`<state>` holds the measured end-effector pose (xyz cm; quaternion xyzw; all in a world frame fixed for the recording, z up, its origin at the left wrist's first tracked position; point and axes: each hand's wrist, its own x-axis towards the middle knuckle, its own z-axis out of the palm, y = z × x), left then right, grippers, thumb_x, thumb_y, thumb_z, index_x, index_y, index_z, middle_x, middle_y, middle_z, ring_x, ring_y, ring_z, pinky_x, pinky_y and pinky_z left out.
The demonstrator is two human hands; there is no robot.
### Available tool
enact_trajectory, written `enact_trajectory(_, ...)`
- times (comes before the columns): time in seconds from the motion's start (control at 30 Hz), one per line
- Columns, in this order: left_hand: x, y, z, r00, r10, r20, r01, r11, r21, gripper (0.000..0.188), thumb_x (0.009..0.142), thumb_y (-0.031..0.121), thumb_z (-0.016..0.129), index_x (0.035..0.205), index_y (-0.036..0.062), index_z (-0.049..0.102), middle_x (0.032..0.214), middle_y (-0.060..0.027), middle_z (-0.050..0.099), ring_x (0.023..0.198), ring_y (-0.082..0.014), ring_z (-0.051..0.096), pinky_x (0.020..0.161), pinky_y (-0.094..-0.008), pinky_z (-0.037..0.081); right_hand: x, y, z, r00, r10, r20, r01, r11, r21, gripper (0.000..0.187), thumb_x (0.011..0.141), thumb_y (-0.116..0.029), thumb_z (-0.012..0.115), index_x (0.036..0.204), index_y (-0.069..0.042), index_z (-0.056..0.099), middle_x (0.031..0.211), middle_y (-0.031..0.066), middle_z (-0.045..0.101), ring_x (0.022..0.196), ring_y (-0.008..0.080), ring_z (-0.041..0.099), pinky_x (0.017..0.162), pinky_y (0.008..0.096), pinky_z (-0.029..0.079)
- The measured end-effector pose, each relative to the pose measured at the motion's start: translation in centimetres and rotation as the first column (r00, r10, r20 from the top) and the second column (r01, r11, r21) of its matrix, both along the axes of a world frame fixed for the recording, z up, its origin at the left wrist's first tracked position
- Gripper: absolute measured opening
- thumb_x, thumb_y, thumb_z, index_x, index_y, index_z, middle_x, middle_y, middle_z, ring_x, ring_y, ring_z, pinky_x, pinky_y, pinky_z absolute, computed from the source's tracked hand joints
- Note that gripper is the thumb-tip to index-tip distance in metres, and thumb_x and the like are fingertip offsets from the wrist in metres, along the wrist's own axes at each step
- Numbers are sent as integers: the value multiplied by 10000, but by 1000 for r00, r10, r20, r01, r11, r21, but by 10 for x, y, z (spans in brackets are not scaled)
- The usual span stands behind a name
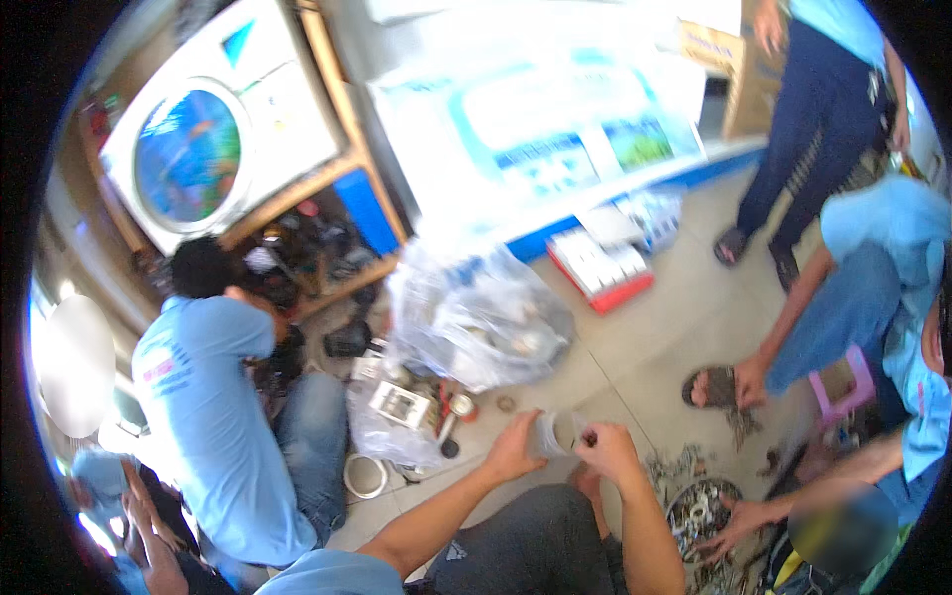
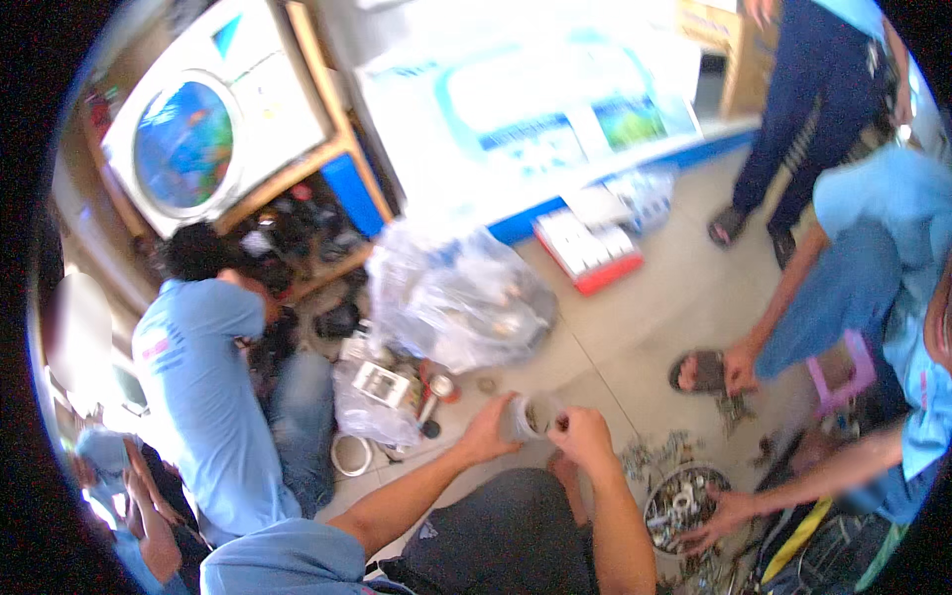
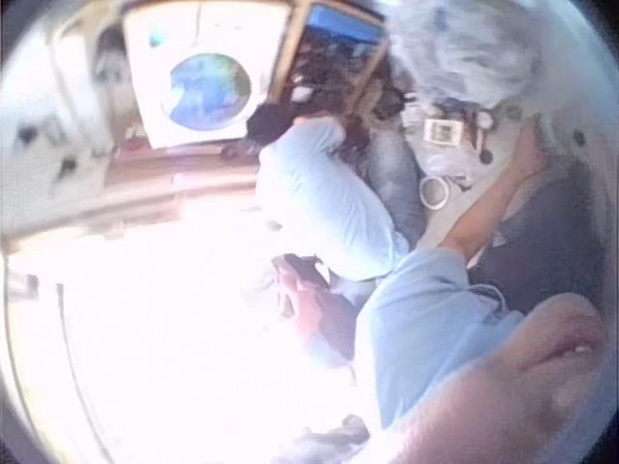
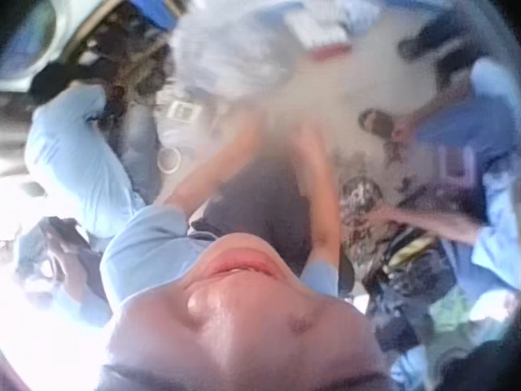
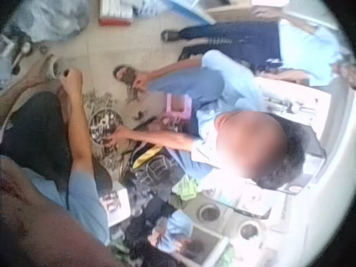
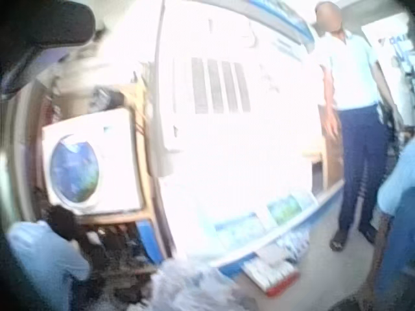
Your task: The person sits on the floor and sorts small metal screws from a pile into a clear plastic container. They pick up screws one by one or in small handfuls and place them into the container.
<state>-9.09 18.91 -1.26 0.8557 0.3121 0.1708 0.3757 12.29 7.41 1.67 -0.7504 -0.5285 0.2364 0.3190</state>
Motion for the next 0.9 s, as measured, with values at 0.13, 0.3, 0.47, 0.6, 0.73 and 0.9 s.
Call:
enact_trajectory(0.13, -12, 0, 68, 993, -90, 76, 76, 984, 163, 1028, 617, 187, 885, 1515, 60, 402, 1444, -227, 505, 1342, -432, 489, 1140, -479, 416, -13, -3, 76, 992, 112, 55, -116, 991, 70, 214, 768, -170, 763, 901, -3, 755, 810, 202, 739, 715, 310, 739, 688, 384, 569)
enact_trajectory(0.3, -49, -52, 144, 988, -35, 149, -1, 972, 234, 991, 641, 165, 862, 1519, 100, 406, 1407, -219, 509, 1306, -446, 505, 1106, -486, 435, -51, -30, 148, 951, 255, 174, -286, 940, 186, 256, 783, -150, 751, 957, 36, 762, 782, 202, 736, 670, 276, 725, 665, 370, 559)
enact_trajectory(0.47, -80, -113, 174, 961, -50, 273, -7, 979, 204, 1023, 640, 166, 863, 1529, 77, 364, 1433, -201, 503, 1343, -434, 492, 1123, -485, 426, -106, -91, 215, 993, 89, -75, -63, 952, 301, 196, 867, -129, 742, 958, 43, 758, 739, 120, 718, 664, 215, 681, 649, 348, 530)
enact_trajectory(0.6, -92, -143, 168, 939, -22, 344, -35, 987, 158, 1044, 632, 206, 884, 1520, 33, 363, 1478, -223, 474, 1386, -424, 464, 1150, -479, 404, -110, -136, 214, 975, 20, -220, 98, 852, 513, 139, 918, -88, 717, 977, 34, 748, 801, 37, 689, 709, 119, 604, 680, 298, 513)
enact_trajectory(0.73, -78, -150, 166, 970, 23, 240, -38, 998, 57, 1085, 620, 268, 918, 1523, 17, 371, 1495, -250, 468, 1399, -405, 471, 1178, -476, 382, -88, -184, 190, 952, -118, -284, 245, 847, 472, 145, 940, -95, 720, 1009, 31, 741, 873, 50, 720, 809, 113, 638, 765, 295, 528)
enact_trajectory(0.9, -83, -121, 177, 926, 34, 375, -89, 988, 129, 1059, 659, 280, 914, 1507, -20, 354, 1371, -205, 550, 1334, -351, 529, 1118, -451, 439, -67, -215, 185, 925, -226, -306, 340, 851, 401, 238, 940, -201, 745, 1042, 13, 735, 872, 96, 744, 764, 137, 653, 713, 306, 517)
